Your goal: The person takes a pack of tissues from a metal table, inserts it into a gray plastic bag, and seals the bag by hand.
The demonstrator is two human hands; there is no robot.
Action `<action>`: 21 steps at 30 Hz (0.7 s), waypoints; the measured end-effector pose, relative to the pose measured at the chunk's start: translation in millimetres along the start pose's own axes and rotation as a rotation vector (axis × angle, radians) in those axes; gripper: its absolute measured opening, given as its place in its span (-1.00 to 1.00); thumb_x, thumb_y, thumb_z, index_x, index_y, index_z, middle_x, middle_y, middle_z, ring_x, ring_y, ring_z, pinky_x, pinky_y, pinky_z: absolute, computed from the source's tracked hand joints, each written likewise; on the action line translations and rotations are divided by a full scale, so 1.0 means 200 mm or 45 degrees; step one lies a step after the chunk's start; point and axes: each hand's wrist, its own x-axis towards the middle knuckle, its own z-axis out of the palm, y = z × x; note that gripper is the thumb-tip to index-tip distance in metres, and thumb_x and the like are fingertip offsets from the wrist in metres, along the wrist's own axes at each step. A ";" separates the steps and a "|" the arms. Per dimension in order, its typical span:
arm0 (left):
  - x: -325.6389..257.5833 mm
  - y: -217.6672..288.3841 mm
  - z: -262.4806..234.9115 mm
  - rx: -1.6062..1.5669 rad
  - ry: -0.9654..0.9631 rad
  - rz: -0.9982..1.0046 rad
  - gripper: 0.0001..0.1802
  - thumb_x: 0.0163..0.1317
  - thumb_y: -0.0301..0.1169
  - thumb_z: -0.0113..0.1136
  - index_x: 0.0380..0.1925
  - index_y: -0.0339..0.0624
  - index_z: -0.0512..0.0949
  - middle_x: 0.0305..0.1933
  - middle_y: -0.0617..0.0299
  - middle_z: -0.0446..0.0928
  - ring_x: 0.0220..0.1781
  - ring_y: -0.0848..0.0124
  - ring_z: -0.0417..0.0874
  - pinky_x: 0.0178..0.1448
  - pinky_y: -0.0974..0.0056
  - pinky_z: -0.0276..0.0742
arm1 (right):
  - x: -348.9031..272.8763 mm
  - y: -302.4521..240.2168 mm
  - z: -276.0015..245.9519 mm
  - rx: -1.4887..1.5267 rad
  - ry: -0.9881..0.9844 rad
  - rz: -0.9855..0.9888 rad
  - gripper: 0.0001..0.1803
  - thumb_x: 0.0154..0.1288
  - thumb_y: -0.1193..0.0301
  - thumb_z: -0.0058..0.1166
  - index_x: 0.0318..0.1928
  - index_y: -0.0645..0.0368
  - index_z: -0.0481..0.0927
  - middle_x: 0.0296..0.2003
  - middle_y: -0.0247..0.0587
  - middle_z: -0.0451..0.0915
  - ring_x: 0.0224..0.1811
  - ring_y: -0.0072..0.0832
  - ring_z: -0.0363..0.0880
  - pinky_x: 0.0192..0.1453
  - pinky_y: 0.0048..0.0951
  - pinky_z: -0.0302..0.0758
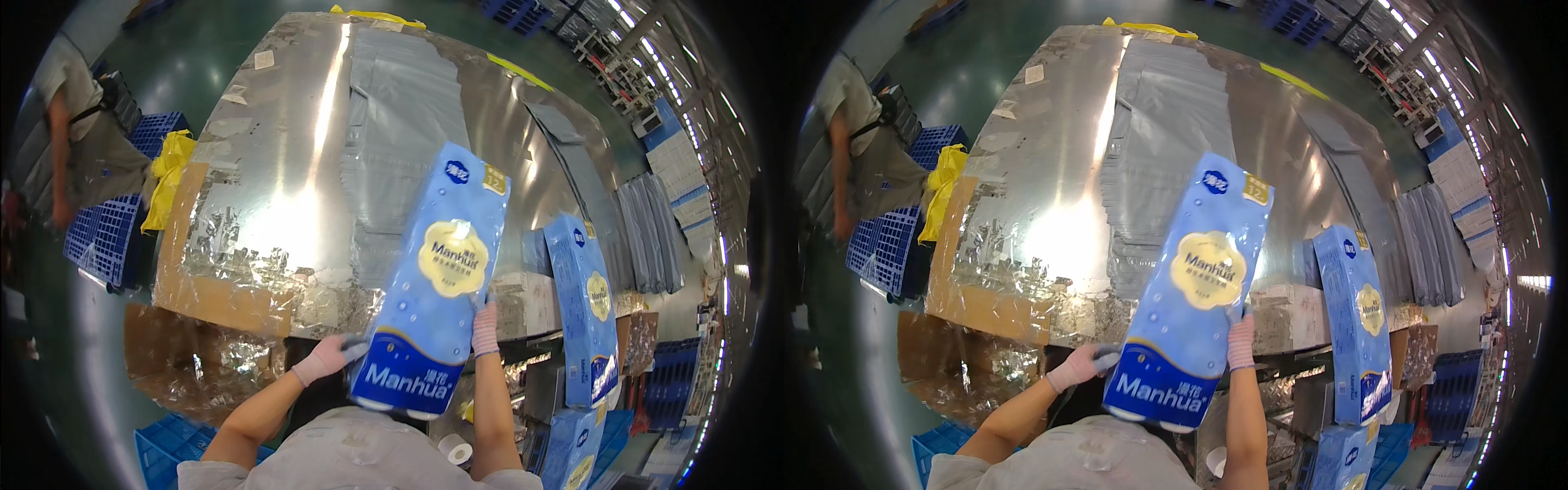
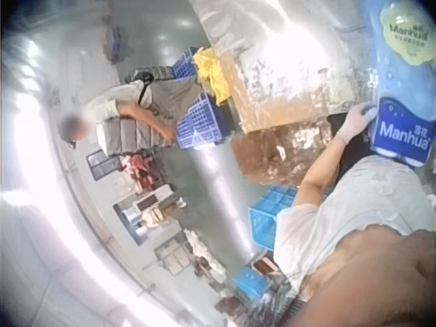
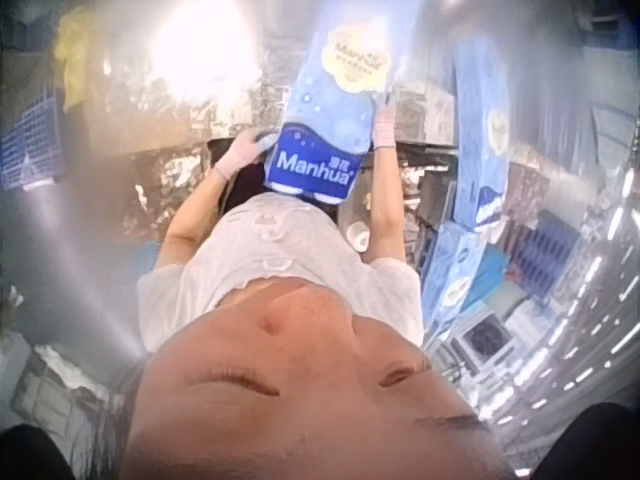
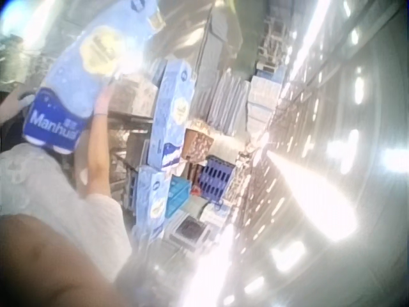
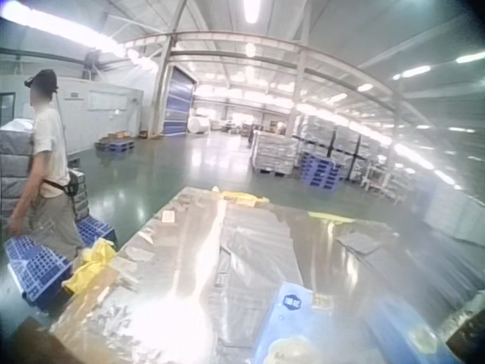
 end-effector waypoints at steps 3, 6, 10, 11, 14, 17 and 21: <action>0.03 0.00 -0.09 -0.065 -0.165 -0.299 -0.49 0.23 -0.04 0.01 -0.08 -0.30 0.47 -0.42 0.23 0.53 -0.42 0.52 0.51 -0.33 0.44 0.44 | 0.05 0.07 -0.01 0.059 -0.211 -0.030 -0.67 0.11 0.40 0.07 -0.10 0.26 0.44 -0.28 -0.28 0.51 -0.26 -0.55 0.40 -0.20 -0.50 0.41; 0.16 -0.01 -0.22 0.119 0.291 -0.237 -0.57 0.22 -0.09 0.05 -0.19 -0.29 0.50 -0.38 0.18 0.55 -0.36 0.48 0.54 -0.28 0.41 0.48 | 0.19 -0.12 0.03 -0.226 -0.716 0.175 -0.72 0.10 0.41 0.04 -0.18 0.28 0.49 -0.31 -0.33 0.50 -0.28 -0.59 0.39 -0.21 -0.52 0.41; 0.57 0.25 -0.35 -0.230 0.689 0.161 -0.58 0.23 -0.27 0.06 -0.03 -0.37 0.40 -0.21 0.15 0.51 -0.16 0.48 0.49 -0.07 0.42 0.44 | 0.75 -0.56 0.22 -1.216 -0.497 -0.455 -0.66 0.12 0.29 -0.08 -0.15 0.21 0.54 -0.29 0.06 0.55 -0.20 -0.14 0.51 -0.07 -0.25 0.42; 0.66 0.34 -0.34 -0.374 0.749 0.217 -0.59 0.22 -0.28 0.06 -0.03 -0.36 0.40 -0.19 0.16 0.51 -0.14 0.48 0.48 -0.05 0.43 0.43 | 0.98 -0.55 0.25 -1.265 -0.407 -0.599 -0.68 0.14 0.31 -0.10 -0.17 0.21 0.55 -0.24 0.04 0.55 -0.14 -0.09 0.49 -0.03 -0.23 0.41; 0.82 0.51 -0.29 -0.683 0.845 0.314 -0.61 0.22 -0.31 0.05 -0.02 -0.33 0.41 -0.15 0.17 0.50 -0.11 0.49 0.47 -0.04 0.46 0.41 | 1.36 -0.62 0.52 -1.579 -0.402 -0.806 -0.71 0.13 0.33 -0.09 -0.20 0.18 0.58 -0.24 -0.05 0.57 -0.12 -0.16 0.53 -0.06 -0.22 0.44; 0.94 0.53 -0.31 -0.553 0.837 0.299 -0.62 0.20 -0.32 0.05 -0.03 -0.33 0.42 -0.13 0.16 0.50 -0.10 0.48 0.47 -0.02 0.44 0.40 | 1.58 -0.56 0.75 -2.124 -0.446 -0.769 -0.73 0.09 0.31 -0.03 -0.24 0.12 0.62 -0.25 -0.12 0.60 -0.15 -0.21 0.57 -0.09 -0.21 0.48; 1.17 0.48 -0.50 0.212 0.792 0.170 -0.62 0.16 -0.32 0.05 -0.04 -0.26 0.45 -0.14 -0.02 0.53 -0.09 0.29 0.54 0.03 0.30 0.40 | 1.91 -0.47 0.75 -1.490 -0.331 -0.794 -0.78 0.07 0.35 -0.02 -0.30 0.09 0.63 -0.26 -0.05 0.59 -0.16 -0.17 0.56 -0.12 -0.26 0.48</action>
